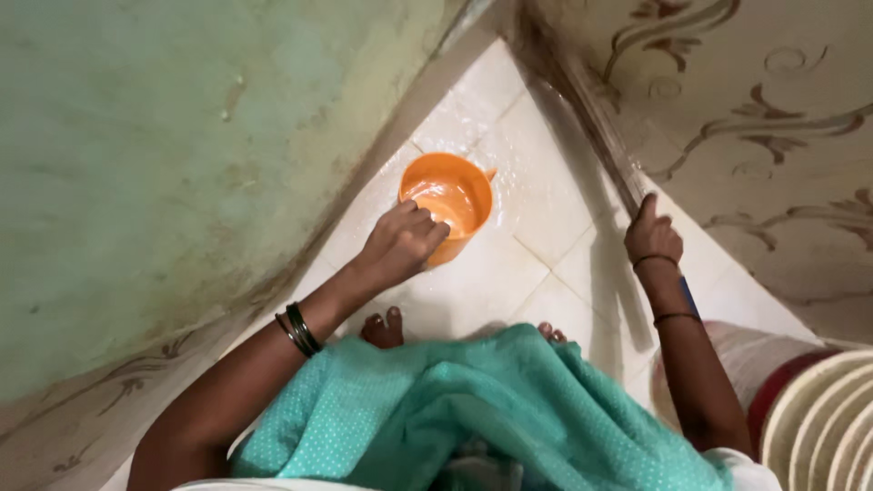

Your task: The person sweeps the floor with a broom, periodically pouring water from a mug onto the tiles and around a bucket to scrub and move debris toward a drain.

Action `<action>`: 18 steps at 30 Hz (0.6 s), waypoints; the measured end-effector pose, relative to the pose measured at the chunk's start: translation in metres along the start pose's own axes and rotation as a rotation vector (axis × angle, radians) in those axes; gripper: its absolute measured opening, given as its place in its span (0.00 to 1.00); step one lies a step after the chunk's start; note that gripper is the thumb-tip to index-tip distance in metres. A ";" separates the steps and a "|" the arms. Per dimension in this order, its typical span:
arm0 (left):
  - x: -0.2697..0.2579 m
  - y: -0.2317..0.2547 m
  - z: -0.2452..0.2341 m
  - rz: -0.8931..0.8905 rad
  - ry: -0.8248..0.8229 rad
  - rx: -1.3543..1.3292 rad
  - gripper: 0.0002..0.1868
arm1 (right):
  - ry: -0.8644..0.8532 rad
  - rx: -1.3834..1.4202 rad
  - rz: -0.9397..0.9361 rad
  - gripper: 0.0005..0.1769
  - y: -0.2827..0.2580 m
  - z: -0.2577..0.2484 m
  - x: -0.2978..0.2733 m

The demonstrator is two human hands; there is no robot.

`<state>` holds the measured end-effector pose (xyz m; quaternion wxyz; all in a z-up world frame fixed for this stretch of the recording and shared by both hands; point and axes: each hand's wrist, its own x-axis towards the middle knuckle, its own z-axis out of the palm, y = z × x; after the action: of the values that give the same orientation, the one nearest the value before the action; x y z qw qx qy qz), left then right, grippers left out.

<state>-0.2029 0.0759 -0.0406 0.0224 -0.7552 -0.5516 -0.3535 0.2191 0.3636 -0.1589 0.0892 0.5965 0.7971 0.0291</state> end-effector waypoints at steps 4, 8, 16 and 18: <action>-0.001 0.001 -0.006 -0.022 0.024 -0.024 0.10 | 0.046 -0.053 -0.080 0.36 -0.012 -0.009 -0.013; 0.003 -0.003 -0.002 -0.019 0.015 -0.031 0.13 | 0.171 0.066 -0.024 0.36 0.004 -0.042 -0.017; 0.003 -0.004 -0.001 -0.036 0.012 -0.005 0.12 | 0.004 -0.057 -0.034 0.29 -0.002 -0.042 -0.021; 0.005 -0.002 0.000 -0.039 0.021 0.016 0.12 | 0.151 0.060 -0.034 0.32 0.006 -0.058 -0.022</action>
<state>-0.2037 0.0802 -0.0385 0.0274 -0.7403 -0.5688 -0.3575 0.2209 0.3479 -0.0984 0.0114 0.5814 0.8121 0.0488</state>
